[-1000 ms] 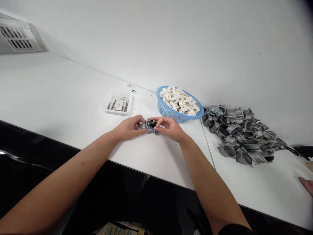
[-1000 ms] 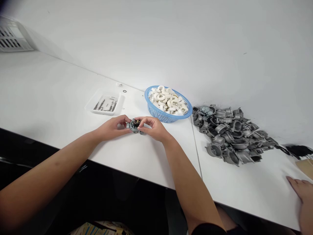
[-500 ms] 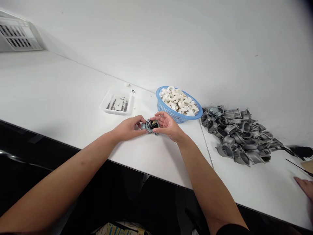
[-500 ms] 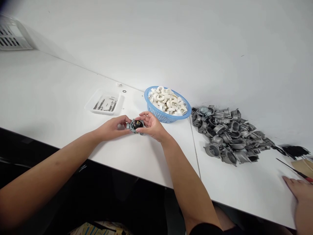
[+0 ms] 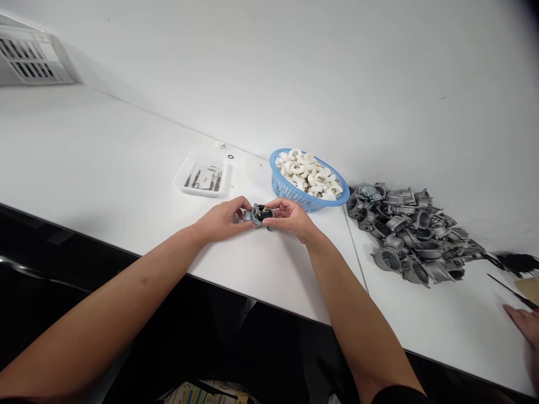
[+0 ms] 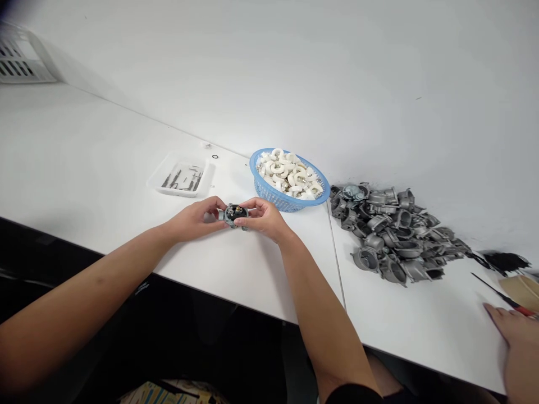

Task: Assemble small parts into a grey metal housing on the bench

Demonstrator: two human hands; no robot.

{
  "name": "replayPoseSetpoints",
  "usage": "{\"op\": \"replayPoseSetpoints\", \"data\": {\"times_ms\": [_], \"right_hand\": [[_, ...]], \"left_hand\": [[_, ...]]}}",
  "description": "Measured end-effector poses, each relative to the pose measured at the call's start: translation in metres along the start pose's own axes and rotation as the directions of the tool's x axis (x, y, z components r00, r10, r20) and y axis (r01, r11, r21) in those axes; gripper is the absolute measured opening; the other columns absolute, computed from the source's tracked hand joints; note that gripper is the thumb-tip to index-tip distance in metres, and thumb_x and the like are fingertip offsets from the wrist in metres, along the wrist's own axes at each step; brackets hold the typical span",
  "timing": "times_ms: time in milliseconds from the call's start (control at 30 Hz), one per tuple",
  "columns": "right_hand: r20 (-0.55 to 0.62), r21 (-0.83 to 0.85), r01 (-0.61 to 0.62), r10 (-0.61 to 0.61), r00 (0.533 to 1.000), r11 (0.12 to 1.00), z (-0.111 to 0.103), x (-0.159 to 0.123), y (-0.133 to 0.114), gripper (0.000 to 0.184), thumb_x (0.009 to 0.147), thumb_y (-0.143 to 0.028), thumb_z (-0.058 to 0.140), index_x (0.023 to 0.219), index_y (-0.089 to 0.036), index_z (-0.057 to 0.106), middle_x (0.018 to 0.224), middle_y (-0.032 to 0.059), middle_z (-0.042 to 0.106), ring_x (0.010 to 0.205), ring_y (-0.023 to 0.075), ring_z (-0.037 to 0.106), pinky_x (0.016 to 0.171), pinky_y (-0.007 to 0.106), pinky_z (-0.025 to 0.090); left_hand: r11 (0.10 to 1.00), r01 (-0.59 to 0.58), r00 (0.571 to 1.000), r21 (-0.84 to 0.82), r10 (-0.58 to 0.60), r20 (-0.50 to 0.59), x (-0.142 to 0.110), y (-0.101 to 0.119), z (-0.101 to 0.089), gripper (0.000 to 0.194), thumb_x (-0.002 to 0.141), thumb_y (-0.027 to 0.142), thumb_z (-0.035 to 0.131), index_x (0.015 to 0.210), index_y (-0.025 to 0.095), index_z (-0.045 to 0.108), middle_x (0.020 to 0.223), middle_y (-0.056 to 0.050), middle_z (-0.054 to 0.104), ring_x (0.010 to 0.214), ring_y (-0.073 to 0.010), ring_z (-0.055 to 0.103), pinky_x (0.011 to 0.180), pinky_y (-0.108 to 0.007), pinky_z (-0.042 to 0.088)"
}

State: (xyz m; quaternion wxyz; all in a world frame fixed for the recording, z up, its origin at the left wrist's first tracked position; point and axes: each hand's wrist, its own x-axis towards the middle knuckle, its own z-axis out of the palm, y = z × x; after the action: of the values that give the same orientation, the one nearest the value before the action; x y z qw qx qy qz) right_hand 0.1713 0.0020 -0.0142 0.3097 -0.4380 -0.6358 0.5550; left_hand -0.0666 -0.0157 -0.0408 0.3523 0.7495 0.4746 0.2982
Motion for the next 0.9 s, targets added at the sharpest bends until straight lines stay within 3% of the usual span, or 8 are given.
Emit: {"op": "replayPoseSetpoints", "data": {"times_ms": [167, 267, 367, 433, 533, 700, 900], "right_hand": [[0.05, -0.074, 0.067, -0.064, 0.997, 0.995, 0.001, 0.001, 0.002, 0.054, 0.069, -0.038, 0.089, 0.117, -0.022, 0.072, 0.117, 0.0085, 0.069, 0.113, 0.0266, 0.062, 0.099, 0.042, 0.05], [0.133, -0.109, 0.106, -0.091, 0.987, 0.988, 0.001, -0.002, -0.003, 0.054, 0.076, -0.04, 0.084, 0.126, -0.026, 0.069, 0.134, 0.0062, 0.061, 0.129, 0.0281, 0.053, 0.111, 0.045, 0.042], [0.193, -0.144, 0.119, -0.09, 0.977, 0.982, 0.0, -0.005, -0.008, 0.053, 0.082, -0.043, 0.079, 0.132, -0.029, 0.065, 0.143, 0.003, 0.054, 0.139, 0.0272, 0.042, 0.117, 0.044, 0.034], [0.214, -0.133, 0.118, -0.088, 0.973, 0.984, 0.002, -0.005, -0.008, 0.049, 0.087, -0.045, 0.073, 0.133, -0.029, 0.063, 0.145, 0.0024, 0.053, 0.139, 0.0252, 0.043, 0.118, 0.043, 0.033], [0.201, -0.031, 0.103, -0.095, 0.975, 0.994, 0.006, -0.003, -0.003, 0.044, 0.093, -0.045, 0.066, 0.132, -0.026, 0.06, 0.137, 0.0045, 0.058, 0.128, 0.0217, 0.053, 0.111, 0.04, 0.042], [0.185, 0.098, 0.043, -0.06, 0.981, 0.994, 0.007, 0.001, 0.007, 0.045, 0.089, -0.04, 0.072, 0.127, -0.023, 0.056, 0.124, 0.0063, 0.064, 0.114, 0.0198, 0.061, 0.103, 0.038, 0.047], [0.191, 0.0, 0.125, -0.123, 0.974, 0.992, -0.005, 0.001, 0.006, 0.043, 0.088, -0.044, 0.073, 0.127, -0.025, 0.066, 0.139, 0.0052, 0.057, 0.13, 0.0246, 0.051, 0.113, 0.043, 0.038]], "left_hand": [[0.997, -0.056, 0.998, 0.056, 0.058, -0.035, 0.0, 0.0, 0.001, 0.076, 0.074, 0.06, 0.068, 0.14, 0.03, 0.045, 0.11, -0.005, 0.065, 0.092, -0.0218, 0.06, 0.078, -0.034, 0.048], [0.988, -0.11, 0.992, 0.109, 0.116, -0.05, 0.0, 0.001, 0.002, 0.068, 0.076, 0.055, 0.067, 0.138, 0.032, 0.052, 0.109, -0.004, 0.066, 0.095, -0.0224, 0.06, 0.084, -0.034, 0.048], [0.986, -0.112, 0.991, 0.12, 0.12, -0.061, 0.001, 0.003, 0.002, 0.068, 0.073, 0.06, 0.069, 0.134, 0.032, 0.057, 0.11, -0.003, 0.068, 0.095, -0.0231, 0.061, 0.085, -0.034, 0.047], [0.989, -0.075, 0.995, 0.128, 0.083, -0.059, 0.001, 0.003, 0.002, 0.076, 0.068, 0.068, 0.071, 0.135, 0.033, 0.057, 0.103, -0.003, 0.068, 0.09, -0.0231, 0.061, 0.08, -0.033, 0.048], [0.989, -0.031, 0.998, 0.143, 0.039, -0.055, 0.003, 0.002, 0.002, 0.086, 0.06, 0.074, 0.074, 0.134, 0.034, 0.057, 0.088, -0.002, 0.065, 0.08, -0.022, 0.061, 0.072, -0.031, 0.046], [0.989, -0.028, 0.997, 0.147, 0.039, -0.07, 0.004, 0.0, 0.002, 0.093, 0.053, 0.078, 0.075, 0.134, 0.035, 0.058, 0.084, -0.001, 0.063, 0.075, -0.02, 0.06, 0.067, -0.029, 0.044], [0.983, -0.06, 0.995, 0.173, 0.072, -0.065, 0.003, 0.0, 0.001, 0.089, 0.054, 0.08, 0.074, 0.13, 0.035, 0.062, 0.076, 0.001, 0.06, 0.07, -0.0178, 0.058, 0.064, -0.027, 0.041]]}}
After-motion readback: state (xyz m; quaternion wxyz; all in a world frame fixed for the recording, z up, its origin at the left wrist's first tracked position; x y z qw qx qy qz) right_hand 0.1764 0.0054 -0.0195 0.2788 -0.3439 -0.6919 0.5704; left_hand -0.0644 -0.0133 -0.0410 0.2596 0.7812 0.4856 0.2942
